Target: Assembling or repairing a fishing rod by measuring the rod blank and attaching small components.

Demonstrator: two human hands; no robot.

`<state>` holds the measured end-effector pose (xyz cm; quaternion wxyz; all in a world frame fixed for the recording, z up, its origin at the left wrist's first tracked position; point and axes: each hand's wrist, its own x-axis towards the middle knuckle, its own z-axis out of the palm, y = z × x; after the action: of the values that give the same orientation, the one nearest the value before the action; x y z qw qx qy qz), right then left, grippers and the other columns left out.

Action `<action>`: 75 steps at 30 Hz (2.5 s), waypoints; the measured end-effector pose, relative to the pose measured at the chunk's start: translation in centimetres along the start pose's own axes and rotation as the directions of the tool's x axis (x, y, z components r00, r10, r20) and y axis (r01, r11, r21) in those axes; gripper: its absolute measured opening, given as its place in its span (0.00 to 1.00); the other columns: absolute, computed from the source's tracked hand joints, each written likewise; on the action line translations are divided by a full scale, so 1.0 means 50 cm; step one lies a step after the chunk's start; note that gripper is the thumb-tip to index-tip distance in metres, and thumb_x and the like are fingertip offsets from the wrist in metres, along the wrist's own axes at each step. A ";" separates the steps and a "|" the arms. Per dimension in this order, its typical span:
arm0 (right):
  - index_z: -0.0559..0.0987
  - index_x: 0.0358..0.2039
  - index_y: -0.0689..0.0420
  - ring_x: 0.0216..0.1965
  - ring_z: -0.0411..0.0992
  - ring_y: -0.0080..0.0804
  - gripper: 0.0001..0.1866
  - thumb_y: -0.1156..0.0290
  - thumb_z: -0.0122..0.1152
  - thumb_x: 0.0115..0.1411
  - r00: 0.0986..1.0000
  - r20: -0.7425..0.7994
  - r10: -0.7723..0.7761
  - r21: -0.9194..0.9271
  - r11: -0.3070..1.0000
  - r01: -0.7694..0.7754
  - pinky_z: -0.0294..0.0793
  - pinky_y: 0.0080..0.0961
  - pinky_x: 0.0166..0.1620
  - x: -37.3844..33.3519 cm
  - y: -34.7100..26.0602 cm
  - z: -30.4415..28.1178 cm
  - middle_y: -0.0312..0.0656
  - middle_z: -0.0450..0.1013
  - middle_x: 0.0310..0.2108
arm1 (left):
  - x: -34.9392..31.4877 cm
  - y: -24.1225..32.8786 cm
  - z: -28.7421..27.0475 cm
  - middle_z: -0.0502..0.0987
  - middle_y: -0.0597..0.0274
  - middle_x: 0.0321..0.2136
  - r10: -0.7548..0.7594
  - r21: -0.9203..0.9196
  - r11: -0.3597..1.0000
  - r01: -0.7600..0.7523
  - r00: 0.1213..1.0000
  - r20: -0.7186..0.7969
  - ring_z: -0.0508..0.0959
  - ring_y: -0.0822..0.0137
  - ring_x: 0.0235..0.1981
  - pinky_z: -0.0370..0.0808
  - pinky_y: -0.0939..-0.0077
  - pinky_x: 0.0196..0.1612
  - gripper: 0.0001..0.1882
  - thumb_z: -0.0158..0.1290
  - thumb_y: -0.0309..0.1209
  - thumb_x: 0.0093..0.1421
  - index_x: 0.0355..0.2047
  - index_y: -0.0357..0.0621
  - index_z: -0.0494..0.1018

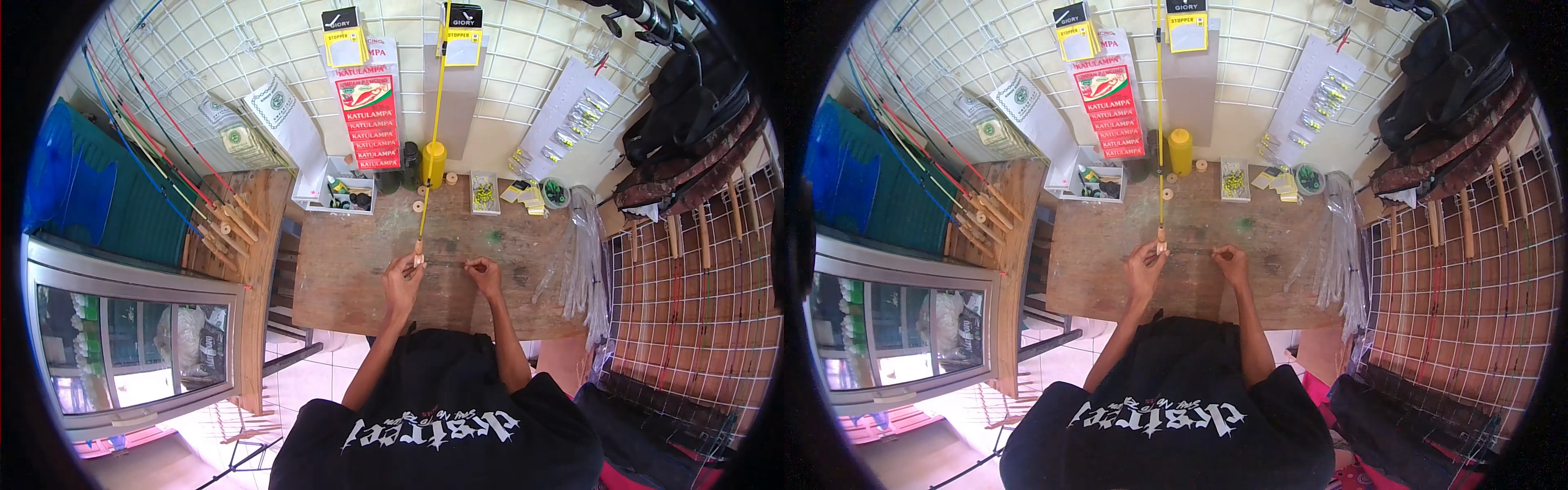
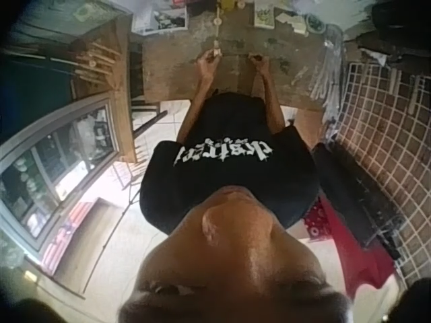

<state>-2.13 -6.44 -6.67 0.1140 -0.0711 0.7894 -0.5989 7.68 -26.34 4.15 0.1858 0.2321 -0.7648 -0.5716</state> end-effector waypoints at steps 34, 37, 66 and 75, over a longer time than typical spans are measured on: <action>0.72 0.47 0.59 0.29 0.75 0.20 0.16 0.79 0.58 0.56 0.997 0.035 0.062 -0.148 0.987 -0.056 0.70 0.18 0.35 -0.023 -0.191 -0.039 0.43 0.79 0.25 | 0.002 -0.013 0.002 0.77 0.47 0.38 0.013 -0.049 0.999 -0.012 1.000 0.013 0.81 0.61 0.38 0.80 0.73 0.41 0.16 0.59 0.21 0.55 0.45 0.32 0.75; 0.73 0.45 0.60 0.29 0.75 0.19 0.16 0.78 0.61 0.55 0.996 0.082 0.046 -0.001 0.999 -0.046 0.70 0.17 0.35 -0.019 -0.183 -0.035 0.41 0.80 0.25 | 0.002 -0.012 0.000 0.77 0.47 0.38 0.006 -0.023 1.000 -0.006 1.000 0.010 0.81 0.61 0.38 0.80 0.73 0.41 0.16 0.59 0.21 0.55 0.45 0.32 0.75; 0.73 0.52 0.59 0.50 0.73 0.36 0.26 0.80 0.66 0.51 0.940 0.273 -0.202 0.197 0.969 0.151 0.79 0.31 0.46 -0.049 -0.214 0.103 0.48 0.71 0.50 | 0.000 0.010 -0.002 0.78 0.50 0.38 -0.068 -0.156 0.985 0.073 0.997 0.037 0.80 0.65 0.39 0.79 0.74 0.42 0.09 0.57 0.21 0.56 0.38 0.32 0.74; 0.69 0.54 0.58 0.51 0.71 0.37 0.29 0.80 0.66 0.51 0.923 0.252 -0.290 0.163 0.953 0.255 0.76 0.33 0.50 -0.042 -0.189 0.129 0.46 0.68 0.54 | 0.009 -0.040 -0.004 0.78 0.52 0.43 -0.002 -0.215 0.977 0.018 0.997 0.072 0.79 0.68 0.40 0.77 0.76 0.44 0.10 0.56 0.20 0.58 0.40 0.32 0.74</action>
<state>1.37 -14.51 0.97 0.1413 -0.2548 0.7089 -0.6423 7.73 -27.23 2.27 0.1793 0.1939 -0.7034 -0.6599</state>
